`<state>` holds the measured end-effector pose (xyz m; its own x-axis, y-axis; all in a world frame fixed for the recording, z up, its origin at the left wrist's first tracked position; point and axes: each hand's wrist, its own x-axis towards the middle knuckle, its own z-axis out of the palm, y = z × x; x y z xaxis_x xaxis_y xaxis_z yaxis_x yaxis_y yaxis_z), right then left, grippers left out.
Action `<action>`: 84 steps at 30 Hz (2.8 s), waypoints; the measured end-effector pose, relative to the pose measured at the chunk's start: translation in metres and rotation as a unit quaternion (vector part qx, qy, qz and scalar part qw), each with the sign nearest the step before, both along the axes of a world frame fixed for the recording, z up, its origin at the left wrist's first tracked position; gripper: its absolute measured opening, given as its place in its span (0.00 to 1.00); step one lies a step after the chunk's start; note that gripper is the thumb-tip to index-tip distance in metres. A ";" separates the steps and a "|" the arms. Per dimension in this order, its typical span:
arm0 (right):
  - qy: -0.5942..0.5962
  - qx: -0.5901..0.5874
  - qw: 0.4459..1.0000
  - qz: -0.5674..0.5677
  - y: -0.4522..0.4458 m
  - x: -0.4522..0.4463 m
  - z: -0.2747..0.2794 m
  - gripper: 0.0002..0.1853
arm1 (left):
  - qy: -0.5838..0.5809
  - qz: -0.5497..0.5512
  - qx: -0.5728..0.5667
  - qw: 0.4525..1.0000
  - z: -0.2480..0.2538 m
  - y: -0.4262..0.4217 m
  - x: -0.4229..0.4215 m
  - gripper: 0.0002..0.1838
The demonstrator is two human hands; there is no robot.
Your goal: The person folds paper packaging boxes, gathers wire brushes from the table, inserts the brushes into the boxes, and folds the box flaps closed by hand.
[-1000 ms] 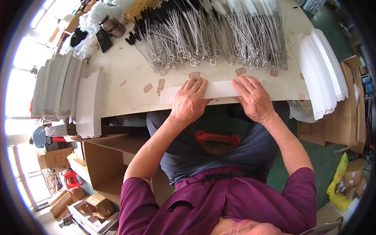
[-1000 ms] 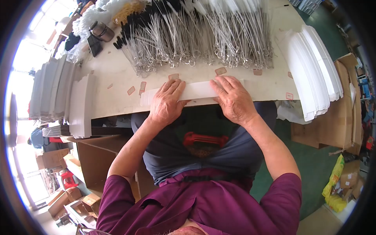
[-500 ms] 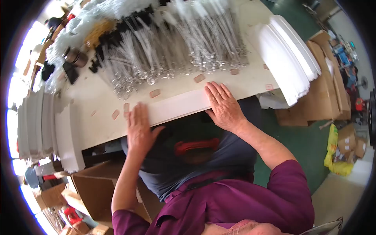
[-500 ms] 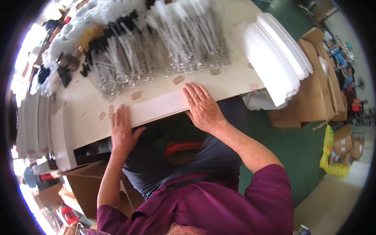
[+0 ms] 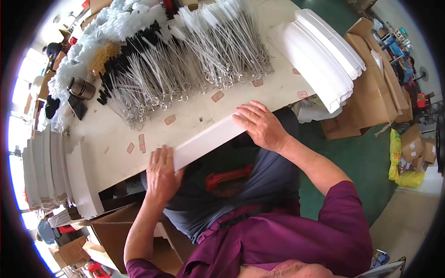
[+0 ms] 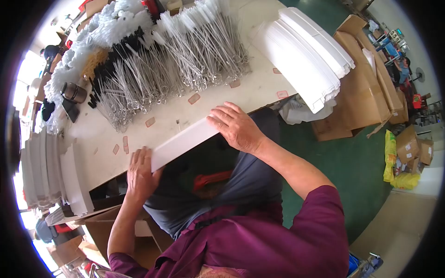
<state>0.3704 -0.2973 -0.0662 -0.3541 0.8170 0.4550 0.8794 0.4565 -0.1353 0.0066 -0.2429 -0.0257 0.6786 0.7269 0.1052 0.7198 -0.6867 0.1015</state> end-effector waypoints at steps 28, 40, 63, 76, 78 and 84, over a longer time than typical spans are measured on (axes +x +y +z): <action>0.414 -0.071 0.907 -0.001 -0.049 -0.103 -0.003 0.12 | -0.184 0.071 -0.284 0.938 0.000 -0.048 0.054 0.42; 0.522 -0.295 0.801 0.001 -0.055 -0.108 0.004 0.09 | -0.222 0.033 -0.339 0.914 -0.016 -0.047 0.060 0.39; 0.615 -0.368 0.694 -0.070 -0.054 -0.126 -0.011 0.11 | -0.168 0.072 -0.308 0.934 -0.029 -0.063 0.064 0.38; 0.674 -0.424 0.597 -0.098 -0.043 -0.113 -0.004 0.09 | -0.192 0.040 -0.223 0.955 -0.031 -0.062 0.055 0.34; 0.672 -0.428 0.596 -0.100 -0.044 -0.112 -0.002 0.09 | -0.201 0.030 -0.217 0.955 -0.031 -0.061 0.053 0.34; 0.652 -0.413 0.626 -0.113 -0.051 -0.116 -0.003 0.09 | -0.220 -0.004 -0.186 0.958 -0.028 -0.058 0.053 0.34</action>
<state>0.2539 -0.3482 -0.0691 0.0456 0.9266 -0.3732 -0.1935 -0.3583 -0.9133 0.0598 -0.3011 -0.0538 0.6336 0.7647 0.1178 0.5461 -0.5499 0.6320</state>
